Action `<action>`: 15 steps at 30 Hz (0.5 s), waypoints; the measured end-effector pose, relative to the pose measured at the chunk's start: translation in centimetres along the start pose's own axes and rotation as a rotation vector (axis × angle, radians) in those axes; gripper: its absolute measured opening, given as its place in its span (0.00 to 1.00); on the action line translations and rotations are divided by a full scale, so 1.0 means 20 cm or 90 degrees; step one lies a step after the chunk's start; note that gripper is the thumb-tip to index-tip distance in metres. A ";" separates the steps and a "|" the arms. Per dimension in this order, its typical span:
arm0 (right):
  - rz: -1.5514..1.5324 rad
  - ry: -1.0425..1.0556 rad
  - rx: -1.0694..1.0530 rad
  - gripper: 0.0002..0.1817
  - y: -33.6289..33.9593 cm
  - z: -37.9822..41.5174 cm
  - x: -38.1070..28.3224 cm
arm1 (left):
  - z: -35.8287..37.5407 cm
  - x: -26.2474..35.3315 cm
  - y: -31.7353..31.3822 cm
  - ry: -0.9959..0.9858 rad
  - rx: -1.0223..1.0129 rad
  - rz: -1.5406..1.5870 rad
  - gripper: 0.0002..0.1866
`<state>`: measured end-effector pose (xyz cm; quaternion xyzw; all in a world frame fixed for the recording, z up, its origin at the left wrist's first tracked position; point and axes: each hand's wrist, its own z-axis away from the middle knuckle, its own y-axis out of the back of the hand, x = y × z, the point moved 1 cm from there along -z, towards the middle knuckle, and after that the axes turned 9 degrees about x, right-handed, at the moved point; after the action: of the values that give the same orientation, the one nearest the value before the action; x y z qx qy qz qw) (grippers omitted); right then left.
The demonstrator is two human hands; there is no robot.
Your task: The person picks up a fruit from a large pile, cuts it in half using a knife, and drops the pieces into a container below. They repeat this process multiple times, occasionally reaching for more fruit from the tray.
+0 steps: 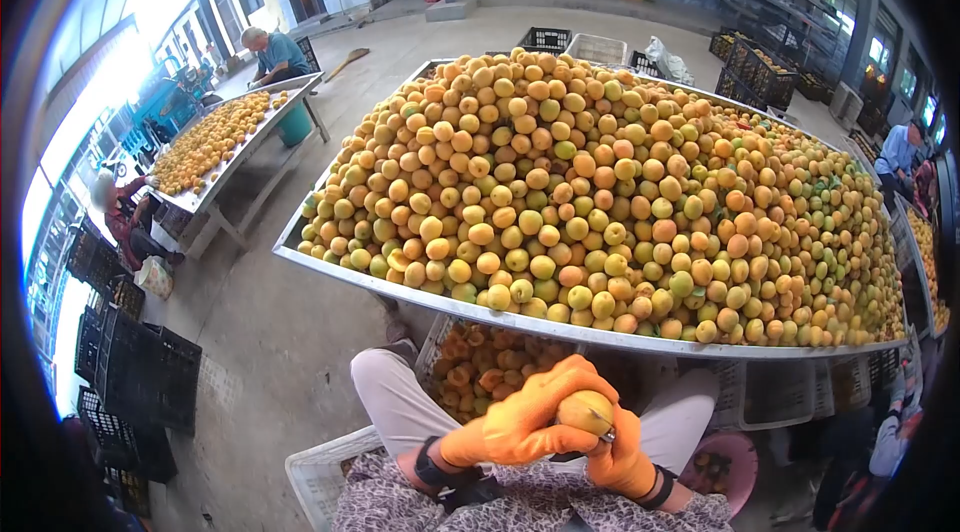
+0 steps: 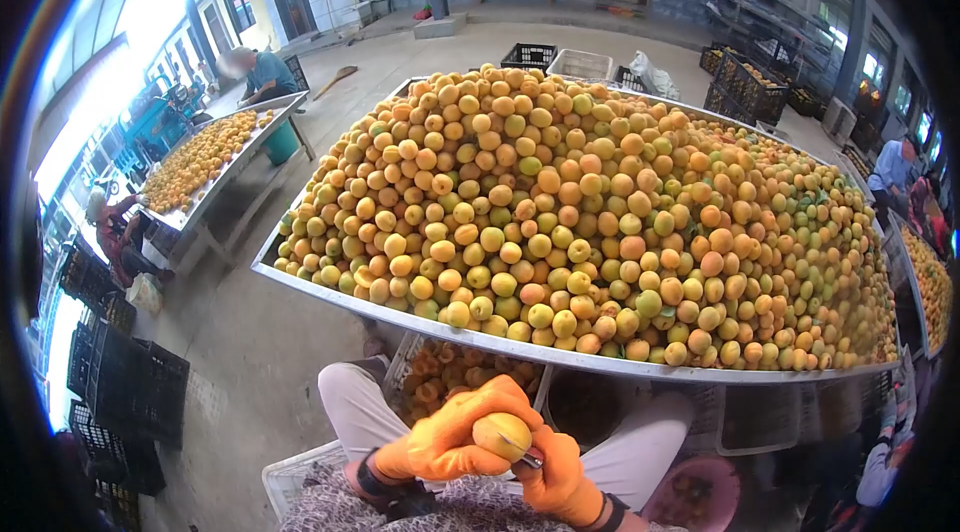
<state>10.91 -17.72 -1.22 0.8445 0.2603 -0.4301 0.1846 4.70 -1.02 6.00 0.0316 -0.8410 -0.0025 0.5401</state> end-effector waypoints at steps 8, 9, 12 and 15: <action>0.040 0.023 -0.025 0.13 0.01 0.02 0.09 | 0.01 -0.03 -0.01 0.223 0.003 0.265 0.34; 0.034 0.022 -0.004 0.13 -0.01 0.01 0.08 | 0.02 -0.02 -0.05 0.215 0.055 0.258 0.31; 0.084 -0.035 -0.043 0.12 0.04 -0.03 0.01 | 0.03 -0.04 -0.01 0.124 0.067 0.064 0.29; 0.113 -0.102 -0.123 0.12 0.09 -0.12 -0.09 | -0.03 0.01 0.09 0.012 -0.045 -0.378 0.26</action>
<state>12.55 -18.33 1.64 0.8053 0.2093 -0.4511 0.3227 5.06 0.77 6.40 0.2574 -0.7895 -0.1893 0.5241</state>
